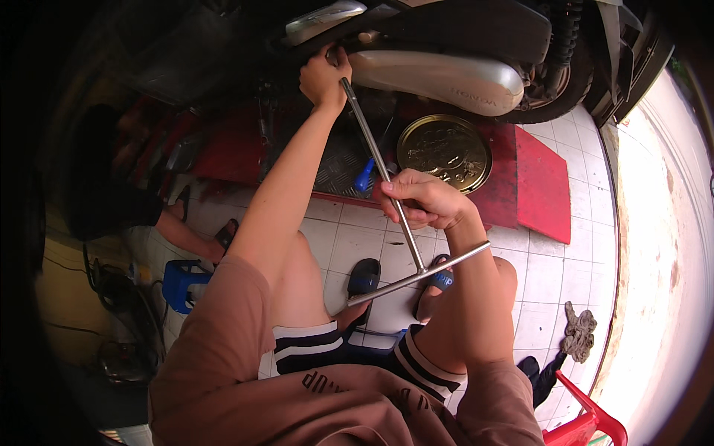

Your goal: The person sits on a low stool in a workshop and uses a blue screwdriver to loosen a bolt on the side of a white scooter. They then switch to a T-handle wrench to continue loosening the bolt, working on the engine area while another person stands nearby.

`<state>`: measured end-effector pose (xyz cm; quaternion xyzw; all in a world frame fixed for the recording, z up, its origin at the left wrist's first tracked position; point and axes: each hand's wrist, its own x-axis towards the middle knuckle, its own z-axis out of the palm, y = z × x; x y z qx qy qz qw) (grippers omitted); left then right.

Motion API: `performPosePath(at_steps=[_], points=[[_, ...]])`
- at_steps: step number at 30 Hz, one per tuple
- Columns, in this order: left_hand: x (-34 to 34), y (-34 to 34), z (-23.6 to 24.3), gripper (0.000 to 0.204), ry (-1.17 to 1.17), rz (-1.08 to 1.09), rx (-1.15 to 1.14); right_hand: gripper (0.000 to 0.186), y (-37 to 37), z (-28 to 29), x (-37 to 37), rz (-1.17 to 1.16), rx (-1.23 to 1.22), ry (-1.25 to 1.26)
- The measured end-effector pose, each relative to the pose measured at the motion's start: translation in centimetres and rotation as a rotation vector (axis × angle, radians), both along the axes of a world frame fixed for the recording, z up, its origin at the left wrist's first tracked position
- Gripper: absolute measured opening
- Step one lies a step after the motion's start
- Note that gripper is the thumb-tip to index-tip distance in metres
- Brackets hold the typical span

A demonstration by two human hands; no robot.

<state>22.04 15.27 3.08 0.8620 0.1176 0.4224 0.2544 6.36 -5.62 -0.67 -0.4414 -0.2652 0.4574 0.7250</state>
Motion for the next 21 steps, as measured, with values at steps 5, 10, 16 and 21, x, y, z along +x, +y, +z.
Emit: performPosePath(at_steps=[5,10,16,21], points=[[1.5,0.6,-0.2,0.026,-0.128,-0.002,-0.049,0.051,-1.7,-1.5,-0.1,0.187,-0.153,-0.098],[0.4,1.0,-1.7,0.021,-0.292,-0.138,0.001,0.052,-4.2,0.0,-0.3,0.274,-0.145,-0.247],[-6.4,-4.1,-9.6,0.013,-0.143,-0.531,-0.194,0.055,-11.1,-0.6,0.4,-0.086,0.154,-0.289],[-8.9,-8.5,-20.7,0.009,0.395,-0.679,-0.223,0.054,-11.4,-0.8,1.0,-0.16,0.186,-0.264]])
